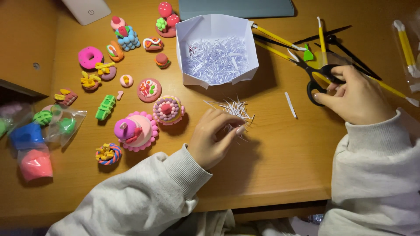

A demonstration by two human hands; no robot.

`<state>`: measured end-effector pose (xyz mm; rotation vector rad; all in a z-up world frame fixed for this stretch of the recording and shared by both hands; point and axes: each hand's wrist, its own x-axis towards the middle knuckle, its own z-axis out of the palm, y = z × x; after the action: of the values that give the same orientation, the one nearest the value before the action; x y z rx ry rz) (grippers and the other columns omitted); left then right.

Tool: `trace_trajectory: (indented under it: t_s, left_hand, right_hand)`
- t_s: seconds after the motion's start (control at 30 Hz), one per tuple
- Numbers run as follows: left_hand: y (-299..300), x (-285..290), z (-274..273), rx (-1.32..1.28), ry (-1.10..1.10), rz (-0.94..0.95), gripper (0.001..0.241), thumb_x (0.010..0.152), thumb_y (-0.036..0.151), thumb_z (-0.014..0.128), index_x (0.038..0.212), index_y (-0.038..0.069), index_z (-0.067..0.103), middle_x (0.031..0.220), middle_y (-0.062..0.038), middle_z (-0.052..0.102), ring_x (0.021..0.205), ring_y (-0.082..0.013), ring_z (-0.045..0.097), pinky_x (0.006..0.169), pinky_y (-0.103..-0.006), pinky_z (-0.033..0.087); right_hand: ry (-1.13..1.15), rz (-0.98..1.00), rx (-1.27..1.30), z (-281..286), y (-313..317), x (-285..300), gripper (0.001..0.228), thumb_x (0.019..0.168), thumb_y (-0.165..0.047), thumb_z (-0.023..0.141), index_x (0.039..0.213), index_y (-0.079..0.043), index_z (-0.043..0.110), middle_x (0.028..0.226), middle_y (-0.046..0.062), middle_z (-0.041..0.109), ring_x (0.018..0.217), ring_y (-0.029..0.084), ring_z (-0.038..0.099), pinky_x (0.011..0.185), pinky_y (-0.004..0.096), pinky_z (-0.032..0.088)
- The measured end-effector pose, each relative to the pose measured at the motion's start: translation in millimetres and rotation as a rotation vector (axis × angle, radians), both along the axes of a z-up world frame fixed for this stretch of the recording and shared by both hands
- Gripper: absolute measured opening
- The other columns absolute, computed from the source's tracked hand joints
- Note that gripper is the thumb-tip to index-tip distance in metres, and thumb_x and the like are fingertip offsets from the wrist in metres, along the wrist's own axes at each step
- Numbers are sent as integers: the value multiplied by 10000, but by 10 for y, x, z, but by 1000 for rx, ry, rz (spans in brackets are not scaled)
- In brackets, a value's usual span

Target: Cutting thin strips and using a fine tool to arrange them as decorations for miniature clay pastries

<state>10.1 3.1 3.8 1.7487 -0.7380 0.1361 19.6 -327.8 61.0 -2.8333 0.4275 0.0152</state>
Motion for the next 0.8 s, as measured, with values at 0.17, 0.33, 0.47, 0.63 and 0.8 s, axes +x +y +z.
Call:
trace_trajectory:
  t_s: [0.17, 0.33, 0.47, 0.63, 0.8]
  left_hand:
    - [8, -7, 22, -3, 5, 13, 126, 1012, 201, 631, 1050, 108, 707, 926, -25, 704, 848, -206, 599, 825, -317, 440]
    - [12, -5, 6, 0, 17, 20, 127, 1013, 190, 629, 1059, 104, 711, 946, -26, 700, 858, -201, 583, 824, -313, 440]
    - [7, 5, -9, 15, 31, 24, 133, 1013, 194, 630, 1087, 120, 711, 979, -30, 702, 909, -208, 597, 856, -317, 449]
    - [-7, 17, -11, 5, 19, 20, 123, 1014, 166, 631, 1094, 116, 710, 964, -37, 694, 902, -209, 601, 858, -319, 455]
    - [0, 17, -22, 20, 3, 23, 122, 1015, 156, 622, 1090, 117, 710, 969, -40, 697, 904, -213, 607, 854, -324, 458]
  right_hand:
    - [68, -27, -90, -102, 46, -118, 475, 791, -420, 846, 1198, -215, 713, 862, 64, 788, 871, 281, 735, 826, 421, 514]
    - [7, 7, -159, -360, -13, -225, 393, 765, -416, 848, 1104, -239, 756, 861, 32, 759, 891, 282, 709, 813, 433, 514]
    - [16, 65, -123, -326, 17, -229, 381, 793, -357, 844, 1130, -203, 755, 910, 19, 729, 891, 241, 684, 804, 411, 510]
    - [136, 172, -179, 115, 148, 65, 380, 915, -327, 753, 1221, -104, 711, 1069, 111, 767, 868, 291, 746, 814, 451, 631]
    - [-137, 337, -233, -96, 134, 883, 286, 869, -397, 778, 1109, -247, 736, 949, -21, 707, 893, 310, 675, 720, 507, 517]
